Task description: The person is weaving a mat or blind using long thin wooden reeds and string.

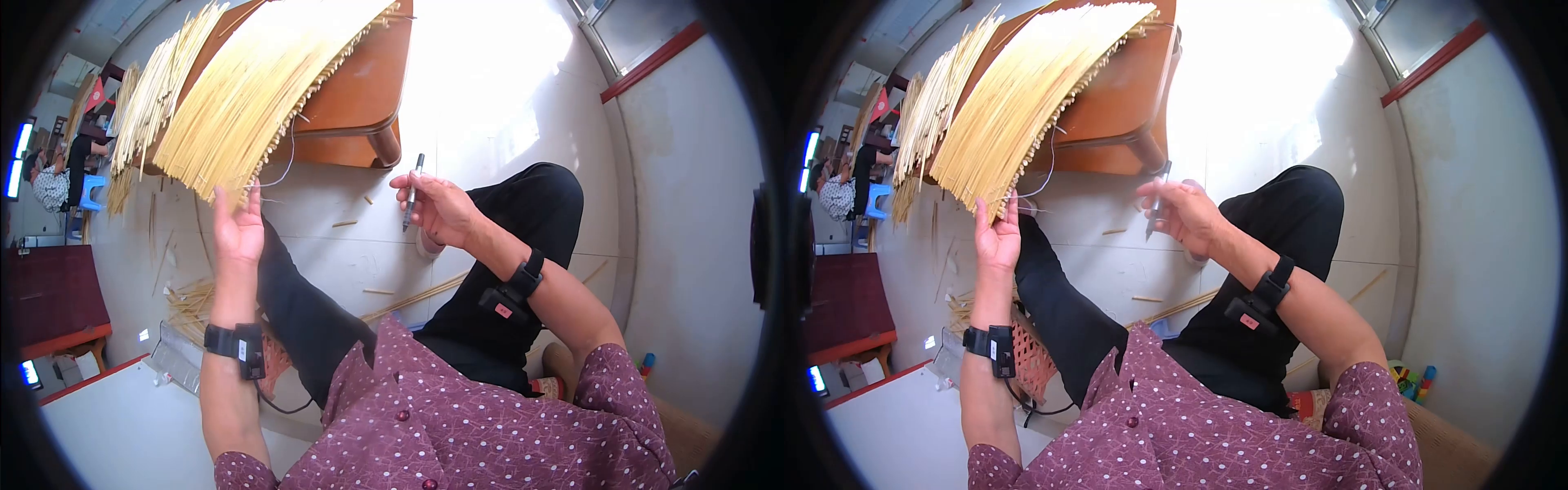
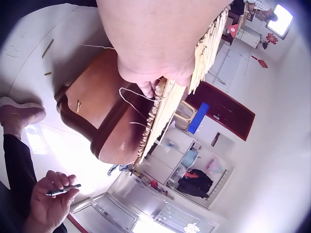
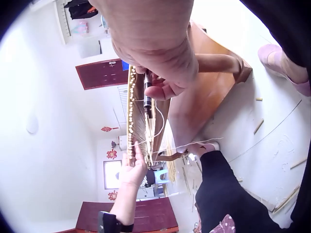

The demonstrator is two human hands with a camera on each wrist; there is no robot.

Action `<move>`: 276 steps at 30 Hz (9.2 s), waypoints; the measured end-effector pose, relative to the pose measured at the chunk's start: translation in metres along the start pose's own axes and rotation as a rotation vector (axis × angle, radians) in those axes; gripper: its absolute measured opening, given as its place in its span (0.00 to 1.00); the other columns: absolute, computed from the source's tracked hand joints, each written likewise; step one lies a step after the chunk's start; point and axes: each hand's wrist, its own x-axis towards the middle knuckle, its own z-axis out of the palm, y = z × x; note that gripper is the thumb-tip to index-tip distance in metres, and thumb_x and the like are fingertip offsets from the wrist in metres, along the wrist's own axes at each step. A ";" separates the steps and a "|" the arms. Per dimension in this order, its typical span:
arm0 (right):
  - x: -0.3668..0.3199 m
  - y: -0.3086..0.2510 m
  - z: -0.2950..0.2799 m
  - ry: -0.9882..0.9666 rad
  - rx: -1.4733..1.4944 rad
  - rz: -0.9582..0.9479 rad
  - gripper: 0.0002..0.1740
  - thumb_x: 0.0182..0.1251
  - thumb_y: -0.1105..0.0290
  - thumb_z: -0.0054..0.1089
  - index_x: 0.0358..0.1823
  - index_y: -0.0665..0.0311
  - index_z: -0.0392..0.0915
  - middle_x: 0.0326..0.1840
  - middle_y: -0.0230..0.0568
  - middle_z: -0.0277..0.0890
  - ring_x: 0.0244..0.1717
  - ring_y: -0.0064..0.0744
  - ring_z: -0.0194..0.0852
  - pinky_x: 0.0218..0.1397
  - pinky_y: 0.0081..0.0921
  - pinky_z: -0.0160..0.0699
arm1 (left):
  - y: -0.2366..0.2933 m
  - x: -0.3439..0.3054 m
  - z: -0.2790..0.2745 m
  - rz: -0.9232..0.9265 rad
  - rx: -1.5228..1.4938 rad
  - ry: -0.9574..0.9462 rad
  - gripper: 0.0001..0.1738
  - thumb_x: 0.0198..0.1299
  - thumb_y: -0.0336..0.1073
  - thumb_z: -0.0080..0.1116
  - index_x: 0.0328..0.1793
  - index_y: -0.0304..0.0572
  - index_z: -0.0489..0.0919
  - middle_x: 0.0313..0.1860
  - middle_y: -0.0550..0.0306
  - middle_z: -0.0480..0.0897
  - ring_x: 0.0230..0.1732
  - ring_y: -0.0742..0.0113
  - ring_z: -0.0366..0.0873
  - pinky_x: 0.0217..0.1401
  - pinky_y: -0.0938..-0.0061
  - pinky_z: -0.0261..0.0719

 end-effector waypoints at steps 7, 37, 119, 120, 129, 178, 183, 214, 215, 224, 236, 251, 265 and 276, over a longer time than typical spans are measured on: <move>-0.001 0.002 -0.007 0.044 0.001 -0.027 0.18 0.74 0.58 0.43 0.46 0.65 0.76 0.35 0.32 0.75 0.34 0.20 0.72 0.34 0.17 0.72 | -0.041 0.006 -0.042 -0.051 -0.002 0.110 0.27 0.60 0.39 0.61 0.64 0.43 0.66 0.60 0.54 0.73 0.60 0.59 0.72 0.67 0.63 0.71; 0.002 0.006 0.010 0.134 -0.108 -0.190 0.08 0.66 0.65 0.55 0.34 0.62 0.70 0.31 0.39 0.76 0.22 0.23 0.72 0.26 0.19 0.74 | -0.055 -0.179 -0.110 -0.561 0.597 -0.177 0.24 0.66 0.38 0.51 0.63 0.29 0.66 0.55 0.45 0.77 0.53 0.60 0.78 0.56 0.71 0.76; -0.022 -0.020 -0.026 0.211 -0.557 -0.201 0.09 0.66 0.65 0.58 0.33 0.62 0.76 0.33 0.35 0.78 0.28 0.18 0.74 0.33 0.15 0.77 | 0.120 -0.221 0.120 0.389 0.446 -1.194 0.09 0.55 0.32 0.60 0.27 0.64 0.82 0.27 0.71 0.72 0.26 0.79 0.76 0.28 0.83 0.72; -0.020 -0.020 -0.027 0.208 -0.552 -0.213 0.09 0.66 0.65 0.58 0.33 0.62 0.76 0.33 0.35 0.78 0.28 0.18 0.74 0.33 0.15 0.77 | 0.117 -0.229 0.127 0.415 0.461 -1.065 0.09 0.55 0.31 0.60 0.27 0.62 0.82 0.27 0.70 0.73 0.27 0.78 0.77 0.29 0.83 0.73; -0.027 -0.021 0.003 0.155 -0.449 -0.362 0.11 0.66 0.65 0.57 0.32 0.66 0.76 0.31 0.35 0.78 0.29 0.19 0.73 0.35 0.17 0.76 | 0.102 -0.257 0.140 0.648 0.360 -0.827 0.09 0.52 0.29 0.61 0.27 0.59 0.83 0.28 0.70 0.74 0.28 0.77 0.78 0.30 0.83 0.74; -0.130 -0.072 -0.113 0.436 0.072 -0.381 0.14 0.67 0.61 0.55 0.38 0.67 0.74 0.29 0.39 0.77 0.22 0.19 0.73 0.25 0.17 0.75 | -0.002 -0.125 0.134 -0.159 1.083 -0.729 0.17 0.58 0.36 0.60 0.47 0.28 0.79 0.32 0.55 0.80 0.34 0.67 0.80 0.41 0.76 0.79; -0.130 -0.133 -0.005 0.097 0.058 -0.380 0.13 0.70 0.62 0.51 0.40 0.66 0.75 0.28 0.36 0.77 0.19 0.18 0.71 0.21 0.14 0.70 | -0.013 -0.081 0.084 -0.450 0.869 -0.401 0.19 0.61 0.40 0.60 0.53 0.34 0.76 0.40 0.56 0.81 0.41 0.67 0.80 0.45 0.77 0.79; 0.044 -0.081 0.030 -0.012 -0.136 0.059 0.15 0.63 0.59 0.57 0.33 0.65 0.73 0.27 0.39 0.76 0.19 0.22 0.70 0.22 0.19 0.73 | -0.102 0.049 0.023 0.011 -0.294 0.153 0.21 0.63 0.38 0.56 0.59 0.34 0.71 0.58 0.49 0.76 0.62 0.57 0.71 0.68 0.60 0.70; 0.045 -0.083 0.029 -0.021 -0.116 0.064 0.13 0.63 0.60 0.58 0.33 0.64 0.72 0.27 0.39 0.76 0.18 0.22 0.70 0.21 0.19 0.73 | -0.100 0.043 0.028 0.003 -0.314 0.148 0.20 0.64 0.37 0.55 0.59 0.35 0.71 0.58 0.49 0.76 0.61 0.57 0.72 0.68 0.60 0.71; 0.038 -0.087 0.043 -0.146 -0.138 0.062 0.13 0.67 0.61 0.56 0.37 0.64 0.71 0.29 0.40 0.75 0.19 0.21 0.69 0.24 0.20 0.71 | -0.039 -0.003 0.061 -0.007 -0.349 0.041 0.18 0.64 0.34 0.55 0.57 0.33 0.72 0.57 0.46 0.76 0.60 0.56 0.73 0.68 0.63 0.71; 0.041 -0.081 0.056 -0.187 -0.302 -0.034 0.17 0.66 0.56 0.55 0.33 0.64 0.73 0.27 0.38 0.74 0.21 0.20 0.70 0.26 0.18 0.72 | 0.053 -0.030 0.104 0.230 -0.254 -0.146 0.21 0.65 0.35 0.54 0.60 0.32 0.69 0.58 0.46 0.74 0.61 0.57 0.71 0.70 0.65 0.70; 0.059 -0.102 0.060 -0.041 0.009 -0.465 0.22 0.71 0.52 0.49 0.51 0.65 0.74 0.38 0.34 0.79 0.18 0.11 0.57 0.15 0.12 0.53 | -0.052 -0.010 0.128 0.108 -0.231 -0.089 0.19 0.63 0.37 0.57 0.57 0.40 0.69 0.55 0.45 0.77 0.50 0.55 0.80 0.61 0.61 0.78; 0.103 -0.115 -0.058 0.489 -0.135 -0.294 0.18 0.55 0.73 0.66 0.34 0.57 0.61 0.24 0.29 0.66 0.13 0.13 0.51 0.10 0.13 0.45 | -0.225 -0.011 0.117 -0.391 -0.239 -0.048 0.26 0.64 0.44 0.57 0.64 0.43 0.65 0.59 0.55 0.73 0.61 0.64 0.70 0.61 0.66 0.74; 0.128 -0.129 -0.068 0.616 -0.252 -0.315 0.17 0.57 0.73 0.62 0.36 0.58 0.59 0.24 0.29 0.61 0.12 0.15 0.51 0.11 0.16 0.47 | 0.002 0.090 0.081 -0.411 0.796 -0.388 0.12 0.64 0.39 0.54 0.42 0.37 0.79 0.27 0.56 0.82 0.29 0.66 0.83 0.28 0.77 0.80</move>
